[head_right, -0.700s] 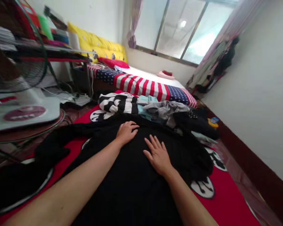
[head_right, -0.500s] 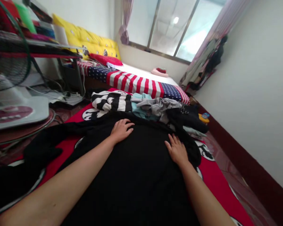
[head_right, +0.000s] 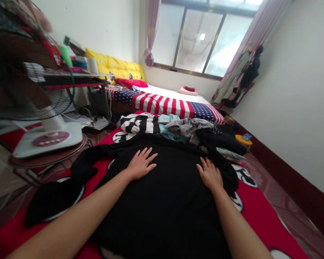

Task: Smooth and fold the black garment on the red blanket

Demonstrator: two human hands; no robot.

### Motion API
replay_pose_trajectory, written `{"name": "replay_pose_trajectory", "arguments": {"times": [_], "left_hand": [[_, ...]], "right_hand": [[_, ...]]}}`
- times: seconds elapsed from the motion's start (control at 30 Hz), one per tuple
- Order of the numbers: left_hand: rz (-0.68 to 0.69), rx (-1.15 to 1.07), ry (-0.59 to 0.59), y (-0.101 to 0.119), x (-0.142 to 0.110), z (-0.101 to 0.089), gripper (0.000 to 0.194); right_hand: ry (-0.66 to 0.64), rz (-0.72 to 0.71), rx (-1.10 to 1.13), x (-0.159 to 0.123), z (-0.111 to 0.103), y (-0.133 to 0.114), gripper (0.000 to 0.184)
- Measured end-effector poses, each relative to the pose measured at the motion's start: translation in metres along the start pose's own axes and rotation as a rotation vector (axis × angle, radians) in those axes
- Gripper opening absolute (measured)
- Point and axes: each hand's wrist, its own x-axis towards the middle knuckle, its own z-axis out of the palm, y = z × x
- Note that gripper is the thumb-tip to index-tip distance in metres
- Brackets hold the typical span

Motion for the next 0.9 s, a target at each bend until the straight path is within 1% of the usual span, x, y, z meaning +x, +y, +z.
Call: {"name": "replay_pose_trajectory", "arguments": {"times": [0.2, 0.3, 0.4, 0.5, 0.57, 0.6, 0.67, 0.7, 0.73, 0.77, 0.8, 0.83, 0.87, 0.9], "left_hand": [[0.014, -0.024, -0.062, 0.004, -0.046, -0.008, 0.066], [0.062, -0.061, -0.112, 0.009, -0.075, -0.014, 0.071], [0.129, -0.113, -0.165, 0.014, -0.108, -0.021, 0.07], [0.207, -0.206, -0.228, 0.016, -0.139, -0.033, 0.065], [0.27, -0.299, -0.301, 0.013, -0.15, -0.046, 0.063], [0.298, -0.357, -0.343, 0.009, -0.151, -0.053, 0.059], [0.305, -0.479, -0.398, -0.001, -0.14, -0.065, 0.043], [0.275, -0.519, -0.376, -0.008, -0.128, -0.07, 0.035], [0.226, -0.529, -0.302, -0.015, -0.113, -0.074, 0.03], [0.159, -0.499, -0.187, -0.022, -0.094, -0.076, 0.029], [0.083, -0.427, -0.041, -0.029, -0.074, -0.078, 0.032], [-0.005, -0.322, 0.104, -0.035, -0.053, -0.078, 0.039], [-0.106, -0.209, 0.202, -0.04, -0.032, -0.078, 0.048], [-0.205, -0.116, 0.248, -0.044, -0.013, -0.077, 0.057]], "right_hand": [[0.0, 0.064, -0.02, -0.011, 0.0, -0.007, 0.058], [0.02, 0.074, -0.05, -0.018, -0.001, -0.01, 0.058], [0.037, 0.089, -0.063, -0.025, -0.002, -0.015, 0.057], [0.06, 0.098, -0.061, -0.031, -0.005, -0.019, 0.057], [0.079, 0.103, -0.061, -0.033, -0.006, -0.021, 0.056], [0.087, 0.106, -0.06, -0.034, -0.006, -0.022, 0.056], [0.099, 0.11, -0.053, -0.034, -0.006, -0.023, 0.056], [0.101, 0.114, -0.046, -0.034, -0.006, -0.023, 0.055], [0.102, 0.12, -0.036, -0.034, -0.006, -0.024, 0.055], [0.101, 0.128, -0.024, -0.034, -0.006, -0.024, 0.055], [0.101, 0.134, -0.009, -0.035, -0.007, -0.024, 0.055], [0.103, 0.136, 0.006, -0.035, -0.007, -0.025, 0.054], [0.108, 0.135, 0.022, -0.035, -0.008, -0.025, 0.054], [0.116, 0.13, 0.039, -0.036, -0.009, -0.024, 0.053]]}}
